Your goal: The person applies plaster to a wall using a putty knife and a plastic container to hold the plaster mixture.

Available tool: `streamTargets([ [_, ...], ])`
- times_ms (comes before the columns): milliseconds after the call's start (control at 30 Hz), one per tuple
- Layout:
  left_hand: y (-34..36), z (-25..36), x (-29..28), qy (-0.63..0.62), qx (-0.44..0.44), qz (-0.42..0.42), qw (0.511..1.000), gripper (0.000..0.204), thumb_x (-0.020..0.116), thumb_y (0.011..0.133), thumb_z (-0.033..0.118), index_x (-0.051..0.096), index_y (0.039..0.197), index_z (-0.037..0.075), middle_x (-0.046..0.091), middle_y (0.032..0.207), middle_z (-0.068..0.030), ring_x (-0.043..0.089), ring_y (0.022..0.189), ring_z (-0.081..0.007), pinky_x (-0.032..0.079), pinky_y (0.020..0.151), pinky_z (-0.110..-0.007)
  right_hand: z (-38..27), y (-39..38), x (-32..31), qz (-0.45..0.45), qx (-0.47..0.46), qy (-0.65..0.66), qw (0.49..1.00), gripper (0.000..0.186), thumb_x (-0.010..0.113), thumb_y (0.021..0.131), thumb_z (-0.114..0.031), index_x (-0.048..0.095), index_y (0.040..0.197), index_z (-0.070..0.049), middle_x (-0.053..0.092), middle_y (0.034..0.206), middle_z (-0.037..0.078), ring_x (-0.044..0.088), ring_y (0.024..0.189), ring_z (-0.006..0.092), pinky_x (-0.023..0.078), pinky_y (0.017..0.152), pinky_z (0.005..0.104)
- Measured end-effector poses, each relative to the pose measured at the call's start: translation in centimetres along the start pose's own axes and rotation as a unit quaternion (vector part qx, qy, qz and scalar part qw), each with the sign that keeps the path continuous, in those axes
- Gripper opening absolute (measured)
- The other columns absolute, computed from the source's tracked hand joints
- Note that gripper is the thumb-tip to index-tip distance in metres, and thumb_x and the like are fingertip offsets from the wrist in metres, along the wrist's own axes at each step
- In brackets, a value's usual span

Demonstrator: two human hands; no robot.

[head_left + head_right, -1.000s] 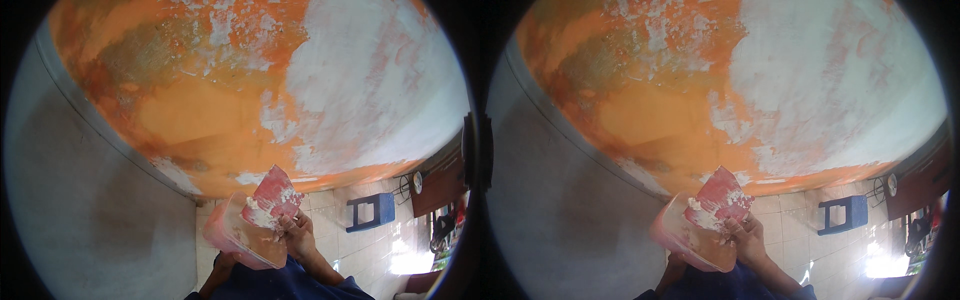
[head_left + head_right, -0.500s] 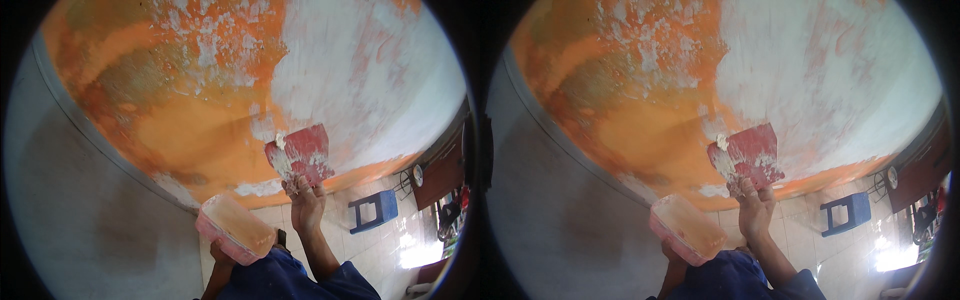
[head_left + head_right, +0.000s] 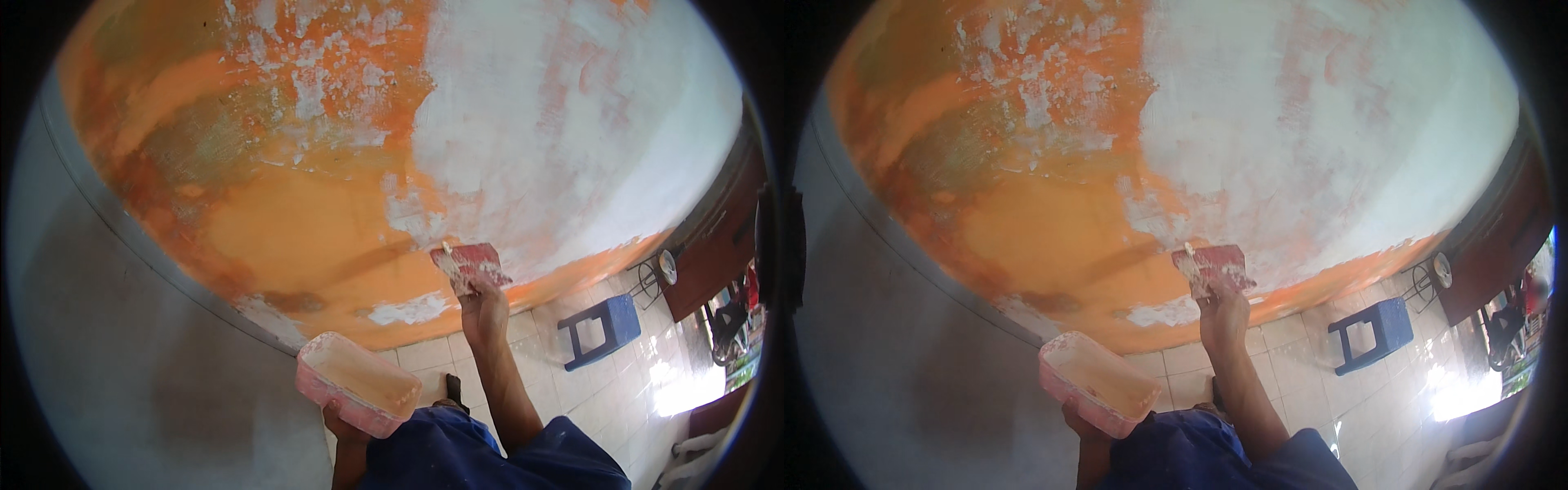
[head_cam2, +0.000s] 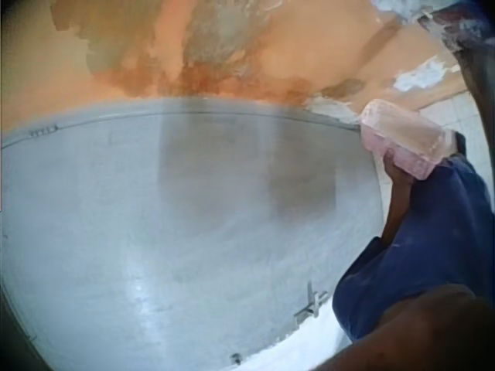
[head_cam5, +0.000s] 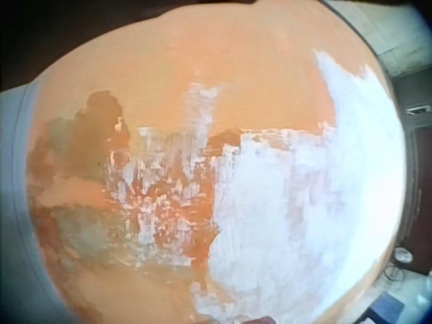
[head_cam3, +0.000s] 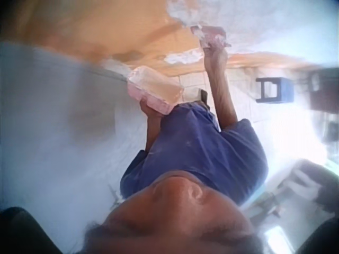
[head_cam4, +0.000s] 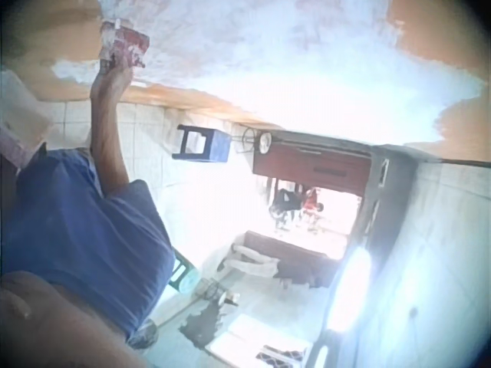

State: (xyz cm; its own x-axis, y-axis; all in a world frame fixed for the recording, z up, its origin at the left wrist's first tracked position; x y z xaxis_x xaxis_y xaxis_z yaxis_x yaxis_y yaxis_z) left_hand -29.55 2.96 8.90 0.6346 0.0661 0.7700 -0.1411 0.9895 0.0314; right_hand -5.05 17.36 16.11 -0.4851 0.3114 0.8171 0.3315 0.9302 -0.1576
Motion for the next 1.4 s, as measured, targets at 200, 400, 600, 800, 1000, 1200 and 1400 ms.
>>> streamTargets([
  [200,0.0,-0.1,0.7,0.059,-0.017,0.023,0.998,0.073,0.04,0.086,0.054,0.028,0.138,0.004,0.038,0.135,-0.0143,0.042,0.121,-0.03,0.038,0.098,-0.045,-2.3,2.8,4.1,-0.077,-0.095,-0.174,0.977,0.011,0.052,0.082,0.006,0.055,0.092,0.007,0.059,0.088,0.01,0.059,0.086,0.0217,0.053,0.077,0.0358],
  [400,0.2,-0.5,0.1,0.027,-0.019,0.006,0.999,0.071,0.04,0.087,0.053,0.028,0.138,0.004,0.039,0.133,-0.0145,0.038,0.124,-0.0305,0.037,0.099,-0.045,-2.6,7.1,9.9,-0.014,-0.008,-0.045,0.999,0.013,0.048,0.082,0.007,0.051,0.093,0.012,0.053,0.096,0.016,0.057,0.087,0.0268,0.055,0.078,0.04],
  [600,0.1,-1.3,-1.5,-0.025,-0.018,0.044,0.999,0.071,0.054,0.08,0.041,0.03,0.137,0.005,0.041,0.132,-0.0136,0.039,0.123,-0.0333,0.036,0.1,-0.049,-4.1,8.1,12.8,-0.051,-0.004,-0.069,0.996,0.016,0.04,0.083,0.004,0.052,0.091,0.011,0.057,0.093,0.021,0.057,0.087,0.0312,0.051,0.084,0.0425],
  [800,0.2,-3.8,-5.7,-0.128,-0.1,0.07,0.984,0.075,0.062,0.076,0.037,0.031,0.136,0.006,0.041,0.132,-0.0138,0.04,0.122,-0.0343,0.036,0.101,-0.051,-4.6,2.4,9.9,-0.065,-0.03,-0.016,0.997,0.013,0.044,0.082,0.004,0.051,0.092,0.009,0.055,0.09,0.017,0.057,0.086,0.0277,0.05,0.079,0.0402],
  [1000,0.2,-2.5,-3.9,-0.11,-0.081,0.058,0.989,0.075,0.061,0.078,0.037,0.029,0.137,0.005,0.04,0.133,-0.0146,0.039,0.123,-0.035,0.034,0.102,-0.051,-1.1,0.3,0.5,0.0,0.013,-0.045,0.999,0.015,0.05,0.082,0.003,0.056,0.094,0.009,0.056,0.089,0.016,0.058,0.084,0.0263,0.051,0.07,0.0382],
  [1200,0.7,0.4,-0.8,-0.095,-0.05,0.042,0.993,0.075,0.061,0.078,0.037,0.029,0.138,0.006,0.04,0.134,-0.0153,0.039,0.124,-0.0356,0.035,0.102,-0.052,-0.7,5.2,7.0,0.002,-0.004,-0.04,0.999,0.01,0.049,0.081,0.007,0.056,0.087,0.01,0.056,0.09,0.015,0.059,0.082,0.0238,0.054,0.077,0.0375],
  [1400,0.4,0.6,0.4,-0.12,-0.06,0.041,0.99,0.076,0.062,0.077,0.037,0.029,0.138,0.006,0.04,0.134,-0.0148,0.039,0.124,-0.0353,0.035,0.102,-0.053,-5.0,2.6,15.0,-0.059,-0.041,-0.014,0.997,0.011,0.045,0.082,0.006,0.052,0.089,0.01,0.057,0.084,0.016,0.058,0.081,0.026,0.051,0.076,0.0399],
])
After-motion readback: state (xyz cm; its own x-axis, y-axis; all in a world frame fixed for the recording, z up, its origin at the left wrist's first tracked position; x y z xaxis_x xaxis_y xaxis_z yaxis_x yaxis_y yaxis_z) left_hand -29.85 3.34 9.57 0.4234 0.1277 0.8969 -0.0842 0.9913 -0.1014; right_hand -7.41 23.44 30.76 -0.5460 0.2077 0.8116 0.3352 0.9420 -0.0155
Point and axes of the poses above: each hand's wrist, its own y-axis towards the middle knuckle, its own x-axis out of the palm, z = x × y, the point moved 5 cm from there along y, towards the middle knuckle
